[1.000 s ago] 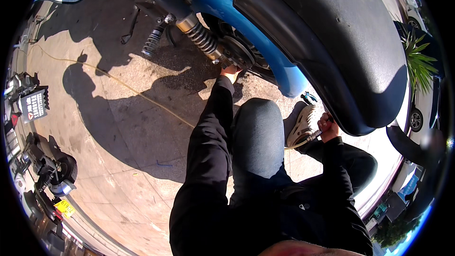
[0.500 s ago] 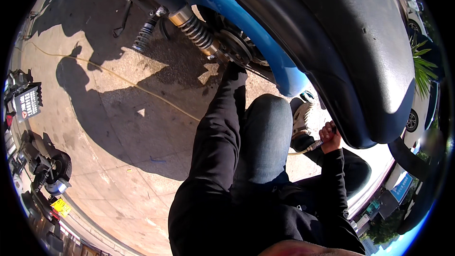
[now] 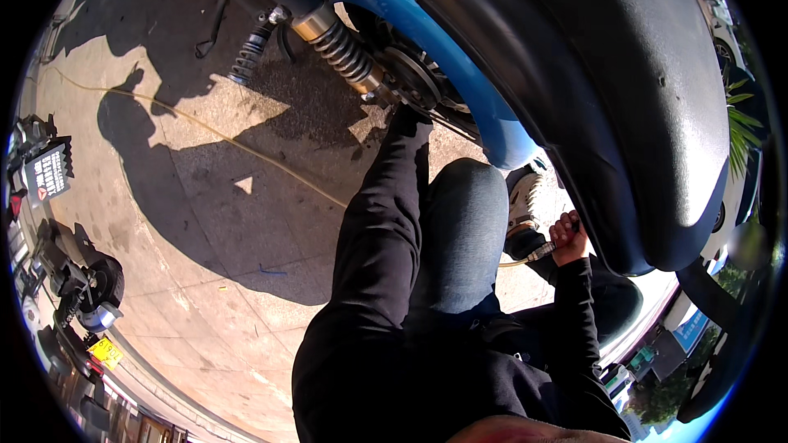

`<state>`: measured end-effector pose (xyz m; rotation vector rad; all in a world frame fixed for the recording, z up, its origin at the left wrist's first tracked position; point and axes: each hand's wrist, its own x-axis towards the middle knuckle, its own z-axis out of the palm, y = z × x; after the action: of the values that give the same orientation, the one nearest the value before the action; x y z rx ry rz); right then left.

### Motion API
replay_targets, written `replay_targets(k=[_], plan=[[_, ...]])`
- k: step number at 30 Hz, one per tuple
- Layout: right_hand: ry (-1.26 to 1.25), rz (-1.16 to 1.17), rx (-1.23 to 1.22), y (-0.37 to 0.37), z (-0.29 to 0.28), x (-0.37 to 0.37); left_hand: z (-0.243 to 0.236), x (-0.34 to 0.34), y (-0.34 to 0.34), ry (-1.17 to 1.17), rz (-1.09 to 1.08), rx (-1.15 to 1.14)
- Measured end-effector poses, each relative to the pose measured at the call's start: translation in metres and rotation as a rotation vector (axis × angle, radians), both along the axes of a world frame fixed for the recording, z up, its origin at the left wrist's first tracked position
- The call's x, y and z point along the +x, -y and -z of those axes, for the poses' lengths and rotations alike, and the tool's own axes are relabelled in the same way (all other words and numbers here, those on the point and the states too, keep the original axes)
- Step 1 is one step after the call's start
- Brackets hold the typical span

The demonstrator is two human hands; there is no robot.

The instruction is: The person kneels on the ground to repair a scooter tire, using pliers to manipulate the tire bead and a spray bottle to lubricate the rim. They then use a tire inflator to fill the tire with air and check the pressure.

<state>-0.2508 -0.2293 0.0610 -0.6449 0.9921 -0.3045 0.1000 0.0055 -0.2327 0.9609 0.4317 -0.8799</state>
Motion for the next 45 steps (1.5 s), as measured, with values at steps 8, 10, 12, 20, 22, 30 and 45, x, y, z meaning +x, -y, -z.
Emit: replay_targets(k=[8, 10, 12, 20, 22, 30, 45], plan=[[-0.151, 0.002, -0.008, -0.010, -0.014, 0.023, 0.004, 0.014, 0.009, 0.033, -0.046, -0.001], [-0.198, 0.015, -0.026, -0.014, -0.017, 0.030, 0.004, 0.016, 0.012, 0.038, -0.057, -0.005], [-0.232, 0.023, -0.034, -0.015, -0.018, 0.032, 0.003, 0.019, 0.015, 0.042, -0.061, -0.011], [-0.343, 0.033, -0.163, -0.015, -0.005, 0.022, -0.038, 0.003, 0.051, -0.044, -0.059, -0.078], [-0.284, -0.021, -0.048, -0.012, -0.007, 0.020, -0.051, -0.010, 0.065, -0.078, -0.063, -0.086], [-0.451, -0.037, -0.006, -0.020, -0.008, 0.030, -0.071, -0.017, 0.098, 0.074, -0.251, 0.361], [-0.584, -0.084, 0.048, -0.040, 0.011, 0.034, 0.059, -0.001, 0.118, 0.422, -0.710, 0.603]])
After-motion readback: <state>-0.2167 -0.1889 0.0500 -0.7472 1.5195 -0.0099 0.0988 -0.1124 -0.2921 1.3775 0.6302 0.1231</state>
